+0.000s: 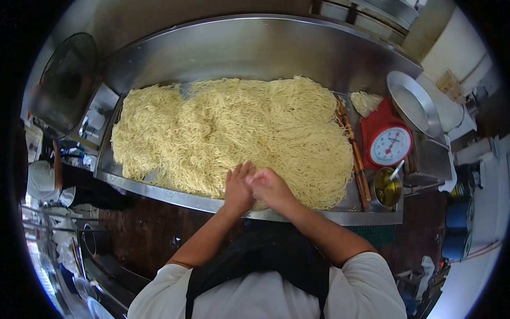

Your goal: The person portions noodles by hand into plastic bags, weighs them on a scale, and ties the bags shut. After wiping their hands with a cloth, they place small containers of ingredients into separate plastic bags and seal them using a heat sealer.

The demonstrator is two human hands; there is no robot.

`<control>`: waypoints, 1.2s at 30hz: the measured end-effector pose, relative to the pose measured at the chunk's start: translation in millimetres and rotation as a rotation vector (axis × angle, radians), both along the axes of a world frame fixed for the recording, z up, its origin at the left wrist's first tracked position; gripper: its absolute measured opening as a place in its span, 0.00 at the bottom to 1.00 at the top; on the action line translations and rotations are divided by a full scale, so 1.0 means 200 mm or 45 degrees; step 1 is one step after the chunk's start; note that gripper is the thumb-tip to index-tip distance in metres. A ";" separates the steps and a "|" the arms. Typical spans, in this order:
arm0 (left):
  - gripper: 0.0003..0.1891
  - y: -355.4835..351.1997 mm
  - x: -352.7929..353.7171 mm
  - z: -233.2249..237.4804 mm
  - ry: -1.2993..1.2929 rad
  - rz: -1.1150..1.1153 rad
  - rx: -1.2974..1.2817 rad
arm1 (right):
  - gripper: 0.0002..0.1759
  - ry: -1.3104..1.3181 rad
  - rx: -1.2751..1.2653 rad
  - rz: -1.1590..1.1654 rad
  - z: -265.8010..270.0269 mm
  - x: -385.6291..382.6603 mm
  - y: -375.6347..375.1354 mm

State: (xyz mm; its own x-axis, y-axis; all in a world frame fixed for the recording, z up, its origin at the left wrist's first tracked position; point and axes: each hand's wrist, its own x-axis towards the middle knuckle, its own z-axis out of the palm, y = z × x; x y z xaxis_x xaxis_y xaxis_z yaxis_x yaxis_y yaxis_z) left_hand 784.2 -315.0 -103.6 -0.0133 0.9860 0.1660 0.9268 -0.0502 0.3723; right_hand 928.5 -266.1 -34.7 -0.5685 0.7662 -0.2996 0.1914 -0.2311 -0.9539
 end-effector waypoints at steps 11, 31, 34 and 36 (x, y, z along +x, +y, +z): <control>0.21 -0.11 -0.12 0.23 -0.715 0.036 -0.321 | 0.21 -0.303 -0.384 0.397 -0.08 0.13 0.05; 0.13 0.04 -0.12 0.10 -0.099 -0.063 0.248 | 0.10 0.486 -1.117 -0.306 -0.36 -0.07 0.14; 0.20 0.00 -0.12 0.12 -0.180 0.038 0.282 | 0.07 0.605 -1.228 -0.288 -0.26 -0.09 0.11; 0.22 -0.03 -0.11 0.17 -0.219 0.043 0.108 | 0.05 0.499 -0.901 -0.306 -0.23 -0.10 0.08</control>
